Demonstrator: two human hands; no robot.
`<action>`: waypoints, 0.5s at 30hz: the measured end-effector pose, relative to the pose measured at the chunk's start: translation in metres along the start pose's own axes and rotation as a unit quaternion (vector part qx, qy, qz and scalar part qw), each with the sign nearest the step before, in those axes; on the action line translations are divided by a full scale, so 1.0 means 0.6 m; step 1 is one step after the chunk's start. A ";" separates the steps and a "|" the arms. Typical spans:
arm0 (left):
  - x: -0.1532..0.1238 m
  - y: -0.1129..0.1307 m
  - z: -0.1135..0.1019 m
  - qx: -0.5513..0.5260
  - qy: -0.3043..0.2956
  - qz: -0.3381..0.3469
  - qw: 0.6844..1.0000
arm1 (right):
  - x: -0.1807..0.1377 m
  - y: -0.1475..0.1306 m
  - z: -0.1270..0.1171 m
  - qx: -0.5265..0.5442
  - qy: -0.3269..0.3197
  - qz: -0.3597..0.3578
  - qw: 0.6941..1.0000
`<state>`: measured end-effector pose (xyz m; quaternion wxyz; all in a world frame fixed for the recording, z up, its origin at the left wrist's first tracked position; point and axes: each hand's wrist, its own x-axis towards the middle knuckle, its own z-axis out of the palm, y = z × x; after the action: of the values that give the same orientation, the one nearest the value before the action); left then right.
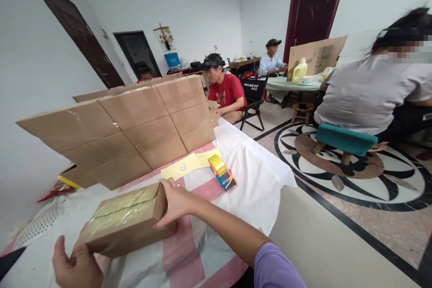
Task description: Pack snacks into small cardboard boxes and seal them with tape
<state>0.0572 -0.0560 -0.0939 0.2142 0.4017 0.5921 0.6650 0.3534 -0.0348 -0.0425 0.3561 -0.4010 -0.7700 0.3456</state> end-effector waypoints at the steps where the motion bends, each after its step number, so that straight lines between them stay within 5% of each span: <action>1: -0.001 0.001 0.000 0.012 0.011 -0.017 1.000 | -0.006 0.000 -0.005 0.003 0.018 -0.003 1.000; 6: -0.018 -0.014 0.024 0.056 0.017 -0.058 0.997 | -0.082 -0.014 -0.070 0.064 0.101 0.003 0.993; 11: -0.040 -0.029 0.069 0.005 -0.157 -0.136 0.978 | -0.191 -0.047 -0.198 0.103 0.271 0.028 0.957; 15: -0.041 -0.030 0.082 0.025 -0.235 -0.139 0.962 | -0.234 -0.055 -0.311 -0.032 0.450 0.028 0.892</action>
<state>0.1069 -0.0406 -0.1193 0.4278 0.4656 0.5915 0.5003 0.5548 -0.1247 0.0409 0.6417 -0.5465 -0.5261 0.1130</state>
